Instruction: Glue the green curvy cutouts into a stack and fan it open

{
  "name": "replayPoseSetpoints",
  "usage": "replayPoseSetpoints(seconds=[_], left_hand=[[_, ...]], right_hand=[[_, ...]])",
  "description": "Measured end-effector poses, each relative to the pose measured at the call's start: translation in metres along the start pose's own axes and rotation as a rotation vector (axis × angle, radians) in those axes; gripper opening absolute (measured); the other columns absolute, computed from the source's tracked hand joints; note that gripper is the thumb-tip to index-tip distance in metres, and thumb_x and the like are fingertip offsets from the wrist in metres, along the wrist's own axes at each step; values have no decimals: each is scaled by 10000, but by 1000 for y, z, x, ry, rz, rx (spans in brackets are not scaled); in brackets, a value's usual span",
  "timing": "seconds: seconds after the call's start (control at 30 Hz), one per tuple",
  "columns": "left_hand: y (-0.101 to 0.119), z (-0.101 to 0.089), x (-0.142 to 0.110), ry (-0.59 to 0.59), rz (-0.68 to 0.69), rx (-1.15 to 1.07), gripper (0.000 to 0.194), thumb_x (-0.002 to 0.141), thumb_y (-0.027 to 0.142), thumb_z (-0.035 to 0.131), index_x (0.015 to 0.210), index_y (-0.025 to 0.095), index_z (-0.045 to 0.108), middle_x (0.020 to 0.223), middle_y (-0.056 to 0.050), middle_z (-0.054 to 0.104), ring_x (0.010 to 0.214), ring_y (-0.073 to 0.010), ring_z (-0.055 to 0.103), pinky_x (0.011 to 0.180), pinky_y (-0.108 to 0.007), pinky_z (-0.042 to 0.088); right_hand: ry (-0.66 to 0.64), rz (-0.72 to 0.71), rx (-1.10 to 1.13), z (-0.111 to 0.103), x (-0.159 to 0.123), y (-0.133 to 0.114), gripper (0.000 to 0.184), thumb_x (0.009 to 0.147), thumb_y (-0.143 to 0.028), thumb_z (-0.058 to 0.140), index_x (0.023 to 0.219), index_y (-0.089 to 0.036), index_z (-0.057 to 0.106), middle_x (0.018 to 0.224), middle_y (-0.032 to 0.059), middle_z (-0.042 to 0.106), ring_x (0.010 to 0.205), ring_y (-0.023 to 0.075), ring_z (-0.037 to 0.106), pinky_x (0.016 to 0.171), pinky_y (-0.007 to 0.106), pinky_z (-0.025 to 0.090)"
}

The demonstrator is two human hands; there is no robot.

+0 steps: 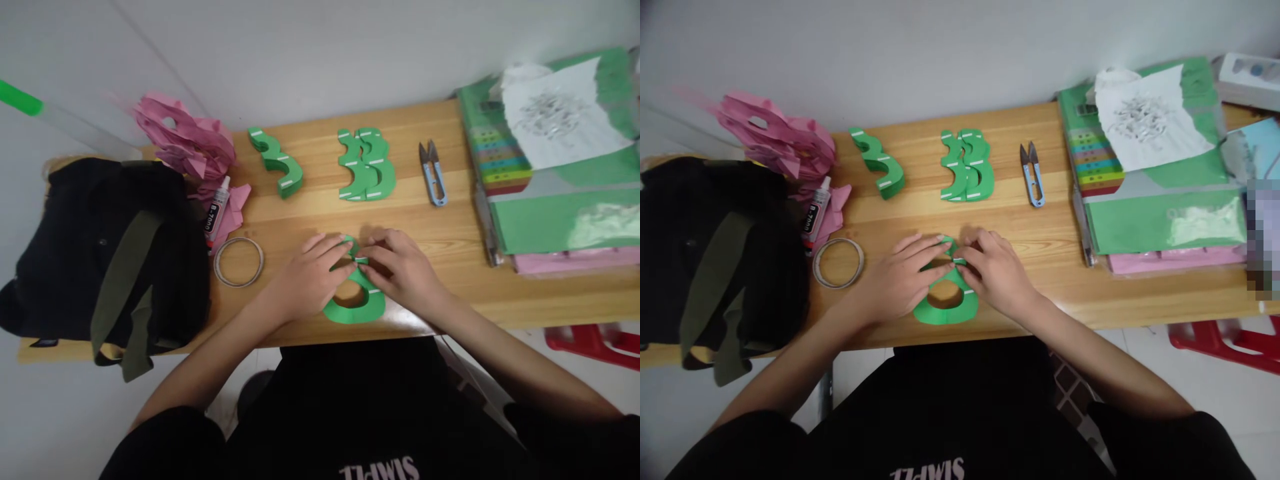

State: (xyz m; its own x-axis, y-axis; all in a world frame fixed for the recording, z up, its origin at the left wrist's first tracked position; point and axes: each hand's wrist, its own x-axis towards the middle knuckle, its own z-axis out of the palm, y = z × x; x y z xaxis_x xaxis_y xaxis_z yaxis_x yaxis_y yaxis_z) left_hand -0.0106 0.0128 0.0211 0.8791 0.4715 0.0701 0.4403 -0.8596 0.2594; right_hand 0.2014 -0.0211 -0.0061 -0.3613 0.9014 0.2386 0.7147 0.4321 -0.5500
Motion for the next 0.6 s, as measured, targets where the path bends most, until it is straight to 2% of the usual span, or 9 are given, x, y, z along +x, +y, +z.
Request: replayPoseSetpoints(seconds=[0.23, 0.37, 0.6], left_hand=[[0, 0, 2, 28, 15, 26, 375, 994, 213, 332, 1094, 149, 687, 1266, -160, 607, 1260, -281, 509, 1057, -493, 384], [-4, 4, 3, 64, 49, 15, 348, 981, 211, 367, 1069, 146, 698, 1242, -162, 615, 1240, -285, 519, 1058, -498, 386], [-10, 11, 0, 130, 63, -28, 306, 976, 215, 410, 1051, 170, 702, 1236, -130, 623, 1232, -267, 517, 1054, -506, 398]], right_hand=[[-71, -59, -16, -3, 7, 3, 162, 888, -245, 528, 910, -169, 670, 964, 119, 619, 888, 234, 560, 752, 373, 473], [-142, -82, -87, -6, 16, 5, 177, 900, -263, 529, 838, -159, 658, 820, 90, 633, 788, 209, 560, 713, 334, 462], [-159, -166, -224, -11, 24, 3, 216, 907, -275, 527, 826, -130, 666, 750, 75, 651, 698, 186, 578, 640, 302, 443]])
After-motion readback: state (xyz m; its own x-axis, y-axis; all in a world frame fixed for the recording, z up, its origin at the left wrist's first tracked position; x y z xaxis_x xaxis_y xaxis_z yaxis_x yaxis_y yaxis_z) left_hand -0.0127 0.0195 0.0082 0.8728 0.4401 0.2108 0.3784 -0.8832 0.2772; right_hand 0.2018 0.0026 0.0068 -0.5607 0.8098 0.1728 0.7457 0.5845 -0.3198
